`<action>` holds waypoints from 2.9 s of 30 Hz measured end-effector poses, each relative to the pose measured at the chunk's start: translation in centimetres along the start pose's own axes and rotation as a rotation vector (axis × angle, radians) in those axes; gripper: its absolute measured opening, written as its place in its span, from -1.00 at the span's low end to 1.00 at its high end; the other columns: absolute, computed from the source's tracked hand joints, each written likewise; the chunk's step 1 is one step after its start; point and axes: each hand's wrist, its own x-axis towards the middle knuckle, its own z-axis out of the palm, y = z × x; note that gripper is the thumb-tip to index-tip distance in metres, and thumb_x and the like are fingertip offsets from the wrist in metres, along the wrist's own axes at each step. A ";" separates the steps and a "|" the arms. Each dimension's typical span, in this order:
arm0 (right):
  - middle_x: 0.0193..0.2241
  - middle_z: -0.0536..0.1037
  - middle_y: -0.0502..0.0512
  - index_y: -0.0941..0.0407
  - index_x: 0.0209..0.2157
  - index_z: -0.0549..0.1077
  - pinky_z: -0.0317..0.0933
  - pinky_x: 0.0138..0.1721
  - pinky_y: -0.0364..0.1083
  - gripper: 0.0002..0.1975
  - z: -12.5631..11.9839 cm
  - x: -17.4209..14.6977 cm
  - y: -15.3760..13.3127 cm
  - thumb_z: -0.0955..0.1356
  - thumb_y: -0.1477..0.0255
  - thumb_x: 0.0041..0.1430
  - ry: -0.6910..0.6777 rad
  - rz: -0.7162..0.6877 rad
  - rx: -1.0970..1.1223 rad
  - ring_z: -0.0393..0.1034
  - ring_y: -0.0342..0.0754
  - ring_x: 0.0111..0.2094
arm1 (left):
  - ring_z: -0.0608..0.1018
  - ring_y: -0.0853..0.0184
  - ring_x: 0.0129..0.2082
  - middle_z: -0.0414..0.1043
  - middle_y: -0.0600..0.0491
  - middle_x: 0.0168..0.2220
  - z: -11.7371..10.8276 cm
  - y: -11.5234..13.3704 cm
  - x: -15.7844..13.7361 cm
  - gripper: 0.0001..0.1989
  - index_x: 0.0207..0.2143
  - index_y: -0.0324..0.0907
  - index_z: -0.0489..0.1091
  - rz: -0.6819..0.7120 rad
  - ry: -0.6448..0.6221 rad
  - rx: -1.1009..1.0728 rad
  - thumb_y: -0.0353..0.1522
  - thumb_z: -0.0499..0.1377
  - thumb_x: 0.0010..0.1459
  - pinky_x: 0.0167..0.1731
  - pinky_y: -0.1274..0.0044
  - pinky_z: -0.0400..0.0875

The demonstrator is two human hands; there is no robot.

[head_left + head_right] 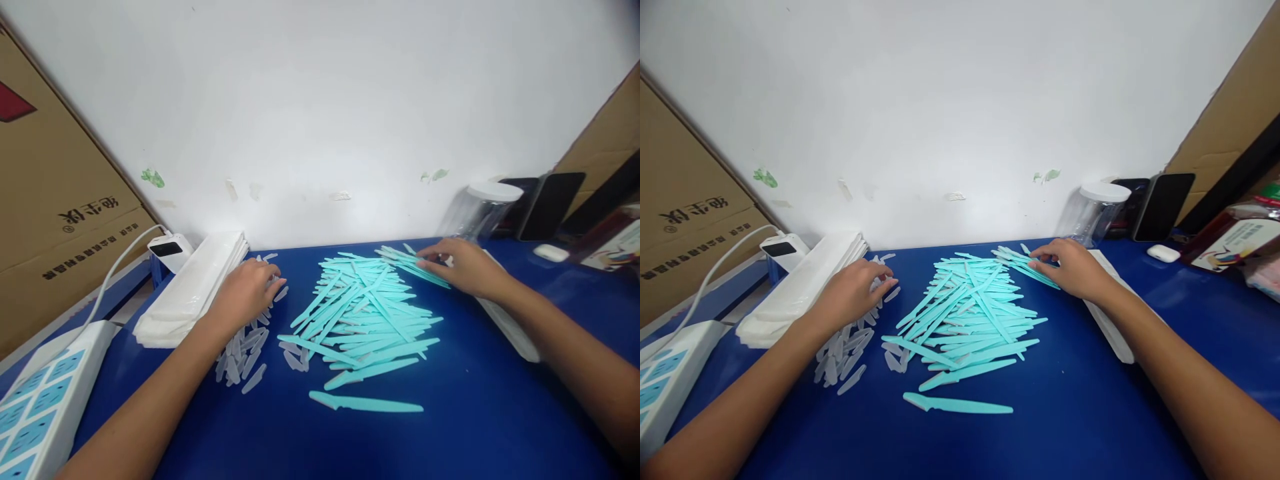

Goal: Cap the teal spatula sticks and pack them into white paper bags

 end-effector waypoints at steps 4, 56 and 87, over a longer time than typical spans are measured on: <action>-0.31 0.70 0.20 0.09 -0.16 0.76 0.33 -0.25 0.09 -0.56 -0.2 -0.2 -2.2 0.39 0.05 0.33 0.077 0.003 0.040 0.52 0.16 -0.30 | 0.61 -0.03 -0.05 0.66 -0.14 -0.14 -0.4 -0.4 0.1 -0.74 -0.10 -0.16 0.63 -0.010 -0.030 -0.058 -0.24 0.17 0.46 -0.13 0.26 0.43; -0.39 0.64 0.10 0.05 -0.38 0.65 0.38 -0.32 -0.02 -0.49 -1.7 -1.5 -11.2 0.49 -0.15 0.23 0.049 0.126 0.618 0.46 0.01 -0.38 | 0.72 0.19 -0.28 0.75 0.04 -0.30 -0.7 4.6 -0.5 -0.71 -0.25 -0.09 0.64 -0.073 0.039 -0.850 -0.10 0.31 0.40 -0.15 0.38 0.57; -0.32 0.73 0.10 -0.06 -0.34 0.71 0.39 -0.37 0.03 -0.77 -1.6 -1.8 -11.4 0.55 0.10 0.26 0.211 0.093 0.631 0.58 0.09 -0.33 | -0.04 0.40 -0.57 -0.06 0.20 -0.59 -1.1 6.2 -1.1 -0.64 -0.45 -0.12 0.18 -0.407 -0.601 -1.887 -0.20 0.16 0.38 -0.52 0.53 0.06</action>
